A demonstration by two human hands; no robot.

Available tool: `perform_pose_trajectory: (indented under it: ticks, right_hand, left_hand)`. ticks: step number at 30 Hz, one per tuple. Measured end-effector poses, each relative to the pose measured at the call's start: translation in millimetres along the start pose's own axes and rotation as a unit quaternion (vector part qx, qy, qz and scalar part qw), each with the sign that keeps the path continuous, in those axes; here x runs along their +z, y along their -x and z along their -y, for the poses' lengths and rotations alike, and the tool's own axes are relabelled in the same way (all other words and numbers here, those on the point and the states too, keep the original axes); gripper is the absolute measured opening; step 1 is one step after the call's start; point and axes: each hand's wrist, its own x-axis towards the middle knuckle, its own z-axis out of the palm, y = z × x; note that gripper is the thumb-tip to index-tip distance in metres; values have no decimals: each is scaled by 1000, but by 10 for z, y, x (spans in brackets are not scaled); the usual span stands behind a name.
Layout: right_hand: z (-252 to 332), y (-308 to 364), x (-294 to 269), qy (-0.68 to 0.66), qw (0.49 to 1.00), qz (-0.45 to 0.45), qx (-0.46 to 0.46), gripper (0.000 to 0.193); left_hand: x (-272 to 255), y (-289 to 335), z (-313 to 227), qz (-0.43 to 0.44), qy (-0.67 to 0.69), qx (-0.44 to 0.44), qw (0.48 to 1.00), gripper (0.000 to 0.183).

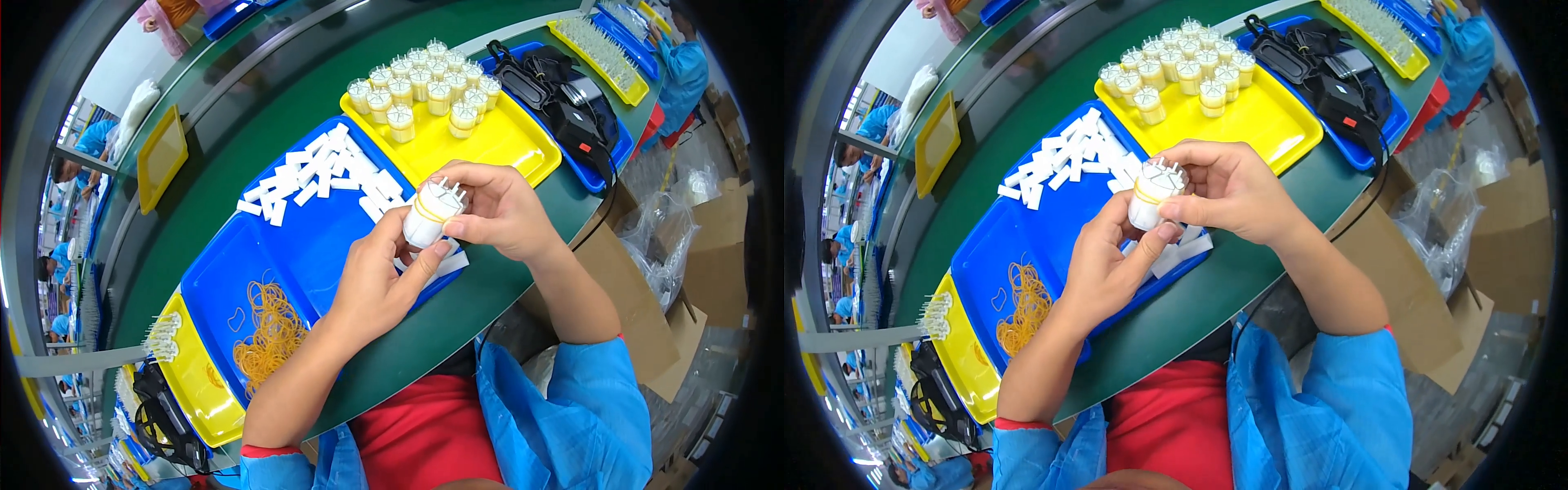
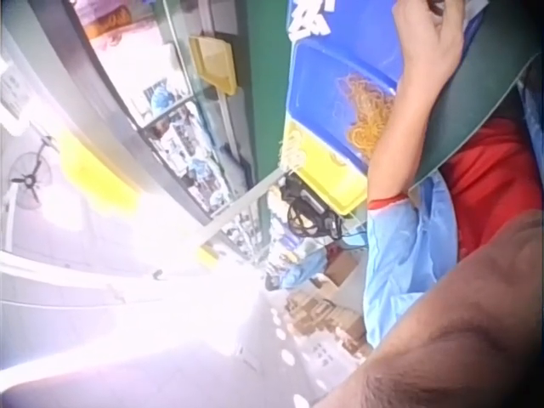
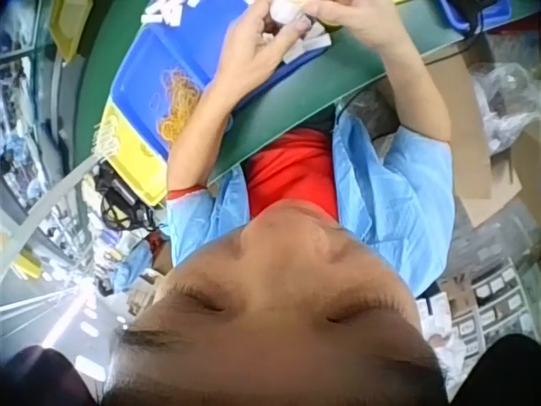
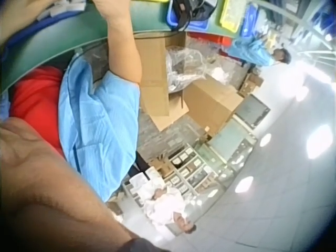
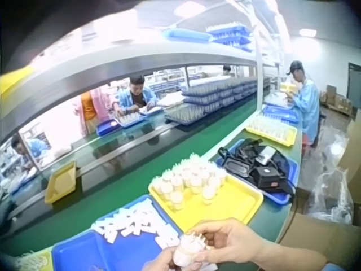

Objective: The person attaches plastic caps onto multi-pronged plastic pieces by hand, secures them with rubber bands, and arranges them on a tray. The person then pours clear plastic components from a bag into another tray.

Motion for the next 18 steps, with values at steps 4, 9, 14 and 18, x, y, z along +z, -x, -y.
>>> perform_pose_trajectory:
  ticks: [4, 9, 14, 18]
  right_hand:
    - [-58, -29, -22, 63, 997, 37, 6, 49]
    - [38, 1, -34, 99, 993, 60, 2, 47]
    - [125, -25, 15, 9, 998, 9, 60, 44]
    - [-48, -8, -105, 29, 997, 63, 30, 41]
  left_hand:
    - [6, -6, 98, -6, 22, 0, 1000, 40]
    - [51, 10, 81, -4, 75, -22, 997, 39]
    - [49, 42, 15, 24, 67, -34, 997, 39]
    - [10, 49, -23, 44, 36, -43, 997, 39]
